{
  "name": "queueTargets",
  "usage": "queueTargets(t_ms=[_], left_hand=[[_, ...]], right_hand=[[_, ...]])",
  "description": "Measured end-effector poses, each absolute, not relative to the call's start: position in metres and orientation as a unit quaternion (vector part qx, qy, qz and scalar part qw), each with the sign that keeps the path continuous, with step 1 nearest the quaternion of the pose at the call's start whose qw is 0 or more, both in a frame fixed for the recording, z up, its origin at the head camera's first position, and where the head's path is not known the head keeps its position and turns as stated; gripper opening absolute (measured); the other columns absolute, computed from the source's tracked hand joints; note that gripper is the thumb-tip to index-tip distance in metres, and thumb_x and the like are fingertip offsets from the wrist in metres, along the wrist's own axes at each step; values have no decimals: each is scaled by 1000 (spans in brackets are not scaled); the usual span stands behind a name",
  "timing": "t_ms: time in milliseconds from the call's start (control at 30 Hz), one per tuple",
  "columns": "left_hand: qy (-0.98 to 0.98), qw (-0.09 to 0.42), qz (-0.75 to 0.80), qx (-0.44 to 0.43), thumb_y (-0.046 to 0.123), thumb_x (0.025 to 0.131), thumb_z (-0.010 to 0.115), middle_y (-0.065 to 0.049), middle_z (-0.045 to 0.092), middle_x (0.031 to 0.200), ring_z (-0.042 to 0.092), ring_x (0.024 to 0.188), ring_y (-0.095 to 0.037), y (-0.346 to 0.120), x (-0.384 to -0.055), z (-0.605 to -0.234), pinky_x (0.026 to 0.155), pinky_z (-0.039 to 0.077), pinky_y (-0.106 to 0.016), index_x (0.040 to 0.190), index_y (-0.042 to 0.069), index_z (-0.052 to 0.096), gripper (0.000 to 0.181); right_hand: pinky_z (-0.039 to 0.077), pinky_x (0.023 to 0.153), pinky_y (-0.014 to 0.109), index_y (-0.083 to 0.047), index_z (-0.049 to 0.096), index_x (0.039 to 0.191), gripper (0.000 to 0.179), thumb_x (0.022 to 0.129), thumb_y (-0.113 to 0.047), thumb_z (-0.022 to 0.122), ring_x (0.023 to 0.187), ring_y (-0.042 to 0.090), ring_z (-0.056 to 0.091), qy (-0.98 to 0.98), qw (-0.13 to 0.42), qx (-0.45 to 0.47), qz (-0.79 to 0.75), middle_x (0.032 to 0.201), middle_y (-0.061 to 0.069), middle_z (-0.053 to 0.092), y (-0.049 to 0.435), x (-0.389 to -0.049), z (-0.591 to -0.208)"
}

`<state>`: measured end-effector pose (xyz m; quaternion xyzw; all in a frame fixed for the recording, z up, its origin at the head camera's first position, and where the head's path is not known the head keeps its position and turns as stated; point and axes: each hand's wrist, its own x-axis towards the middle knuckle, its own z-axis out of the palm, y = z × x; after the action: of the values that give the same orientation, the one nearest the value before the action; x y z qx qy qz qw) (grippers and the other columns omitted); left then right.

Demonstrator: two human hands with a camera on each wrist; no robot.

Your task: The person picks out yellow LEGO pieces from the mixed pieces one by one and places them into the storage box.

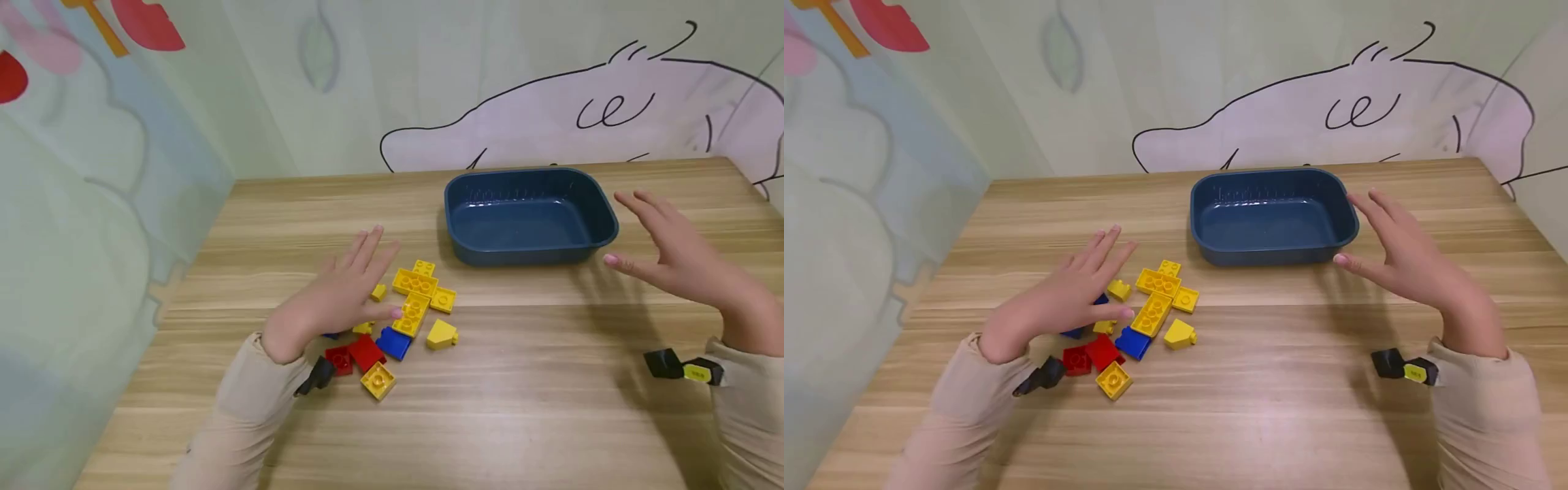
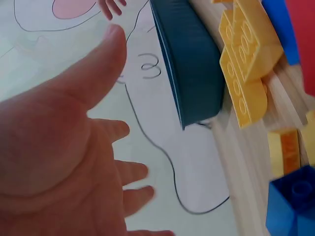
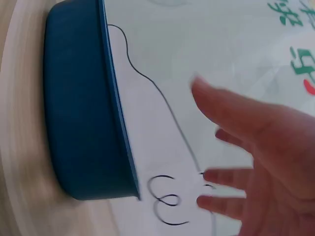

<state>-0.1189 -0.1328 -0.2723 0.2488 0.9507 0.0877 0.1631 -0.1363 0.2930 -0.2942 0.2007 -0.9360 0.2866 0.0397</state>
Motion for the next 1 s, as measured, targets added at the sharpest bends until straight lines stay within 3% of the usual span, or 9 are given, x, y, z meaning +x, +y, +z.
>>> queueTargets(t_ms=[133, 233, 300, 367, 467, 600, 700, 833, 1000], left_hand=[[944, 179, 123, 247, 48, 91, 52, -17, 10, 154, 14, 139, -34, -116, -136, -274, 107, 22, -53, 150, 12, 14, 80], [941, 183, 196, 207, 42, 94, 50, -15, 25, 150, 30, 135, -30, -100, -153, -281, 106, 29, -45, 148, 8, 22, 70], [931, 181, 265, 173, 37, 96, 50, -13, 32, 148, 35, 131, -27, -90, -164, -289, 104, 33, -43, 146, 7, 26, 63], [918, 178, 330, 130, 33, 96, 51, -12, 35, 146, 40, 128, -27, -79, -172, -297, 101, 37, -42, 145, 10, 30, 58], [881, 175, 435, 64, 27, 96, 51, -13, 35, 145, 44, 124, -28, -63, -181, -309, 97, 42, -41, 144, 10, 30, 55], [830, 161, 534, -7, 21, 97, 50, -15, 33, 145, 49, 119, -28, -43, -190, -320, 93, 45, -37, 144, 6, 29, 54], [819, 146, 554, -36, 19, 97, 50, -16, 34, 144, 46, 122, -28, -32, -195, -322, 96, 43, -36, 144, 4, 29, 54], [815, 130, 563, -55, 17, 96, 50, -16, 34, 145, 40, 127, -27, -24, -200, -322, 100, 39, -37, 143, 4, 29, 53], [781, 121, 610, -54, 11, 96, 48, -17, 37, 141, 44, 122, -27, -20, -204, -323, 97, 42, -36, 142, 2, 32, 50]], right_hand=[[20, 98, 66, -12, 16, 150, 72, 93, -25, 58, 134, 46, 16, -911, -15, 85, 402, 149, 27, 16, 297, -148, -296], [39, 97, 39, -14, 14, 150, 69, 95, -34, 50, 133, 42, 24, -890, -41, 8, 453, 149, 26, 18, 299, -159, -304], [43, 85, 19, -11, 14, 150, 69, 95, -34, 49, 132, 41, 28, -879, -46, -10, 474, 148, 28, 20, 299, -167, -311], [43, 74, 10, -7, 14, 149, 68, 96, -32, 47, 130, 40, 30, -870, -45, -24, 490, 147, 30, 20, 296, -173, -318], [45, 90, 24, -4, 13, 148, 67, 96, -31, 46, 130, 39, 30, -857, -44, -49, 512, 148, 29, 18, 290, -181, -326], [35, 100, 44, -1, 13, 148, 66, 97, -28, 44, 129, 39, 32, -847, -43, -85, 523, 148, 28, 19, 282, -189, -332], [43, 93, 30, 1, 16, 147, 62, 96, -22, 45, 122, 34, 41, -846, -38, -101, 522, 145, 30, 23, 279, -194, -335], [46, 67, 10, 1, 22, 145, 57, 94, -13, 44, 102, 15, 51, -840, -28, -114, 530, 143, 31, 28, 278, -200, -338], [46, 61, 10, 1, 24, 145, 57, 92, -7, 44, 84, -1, 51, -824, -23, -120, 554, 140, 31, 32, 278, -206, -336]])
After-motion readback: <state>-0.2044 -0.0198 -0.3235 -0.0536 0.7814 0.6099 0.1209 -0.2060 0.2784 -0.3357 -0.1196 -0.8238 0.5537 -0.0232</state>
